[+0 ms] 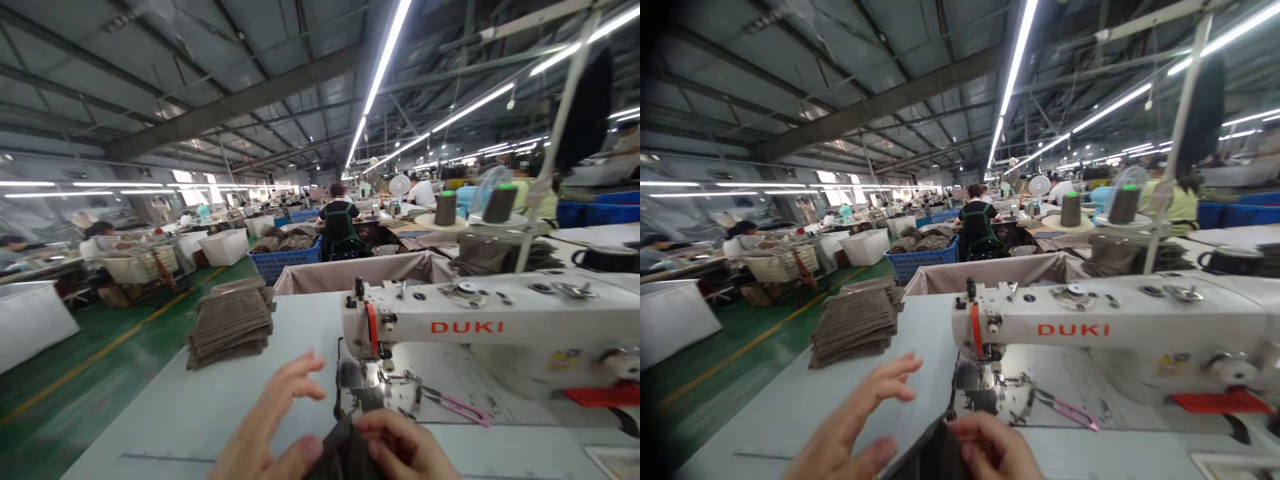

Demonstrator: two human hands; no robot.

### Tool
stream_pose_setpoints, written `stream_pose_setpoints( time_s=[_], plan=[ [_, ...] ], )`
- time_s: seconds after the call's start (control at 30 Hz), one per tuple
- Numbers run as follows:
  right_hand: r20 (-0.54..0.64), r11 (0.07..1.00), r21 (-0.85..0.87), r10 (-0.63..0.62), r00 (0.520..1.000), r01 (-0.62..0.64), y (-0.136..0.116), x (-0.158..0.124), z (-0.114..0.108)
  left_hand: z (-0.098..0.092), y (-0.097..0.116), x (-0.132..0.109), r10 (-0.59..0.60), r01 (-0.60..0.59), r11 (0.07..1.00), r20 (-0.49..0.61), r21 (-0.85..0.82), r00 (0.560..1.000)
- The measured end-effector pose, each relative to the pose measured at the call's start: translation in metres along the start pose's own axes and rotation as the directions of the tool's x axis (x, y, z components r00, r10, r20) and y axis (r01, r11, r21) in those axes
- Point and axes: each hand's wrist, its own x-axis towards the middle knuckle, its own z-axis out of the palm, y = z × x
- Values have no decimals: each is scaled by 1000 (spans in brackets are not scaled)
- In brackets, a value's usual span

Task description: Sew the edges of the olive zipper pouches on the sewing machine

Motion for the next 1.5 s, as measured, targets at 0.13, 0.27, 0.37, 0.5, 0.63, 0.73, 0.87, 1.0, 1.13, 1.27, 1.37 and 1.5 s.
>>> stream_pose_setpoints(
  time_s=[0.13,0.27,0.37,0.5,0.63,0.73,0.87,1.0,1.13,1.27,1.37,1.5],
  plan=[
    [-130,998,-56,-28,991,21,-5,-7,9,32,-48,-4,-182,167,982,193,91,964],
    [-147,977,-211,-16,989,-15,-27,-17,6,46,-62,-7,-252,236,964,137,120,958],
    [-48,967,-255,-39,998,25,-48,-27,-2,48,-55,-9,-228,230,973,-35,38,973],
    [49,924,-382,19,999,1,-40,-39,-4,59,-64,-18,-261,255,965,-177,-57,949],
    [7,800,-590,139,990,-109,3,-45,6,80,-99,-37,-91,98,994,-107,56,990],
    [-113,823,-544,124,986,-166,8,-44,10,82,-110,-45,18,-22,971,22,238,1000],
    [-102,932,-360,19,995,-54,-22,-36,5,62,-85,-33,-63,79,957,-65,278,996],
    [-13,926,-360,-123,992,110,-38,-31,0,45,-61,-19,127,-20,869,-184,495,975],
    [36,861,-476,-186,982,180,-38,-29,2,46,-62,-15,187,-190,912,44,363,981],
    [43,802,-577,-162,986,157,-41,-29,3,49,-58,-7,39,-39,999,126,-3,991],
    [31,725,-666,-205,978,174,-44,-28,4,50,-46,-2,22,-21,1000,177,-9,984],
    [22,619,-758,-291,956,206,-49,-26,5,53,-33,-2,30,-44,989,100,143,995]
  ],
)
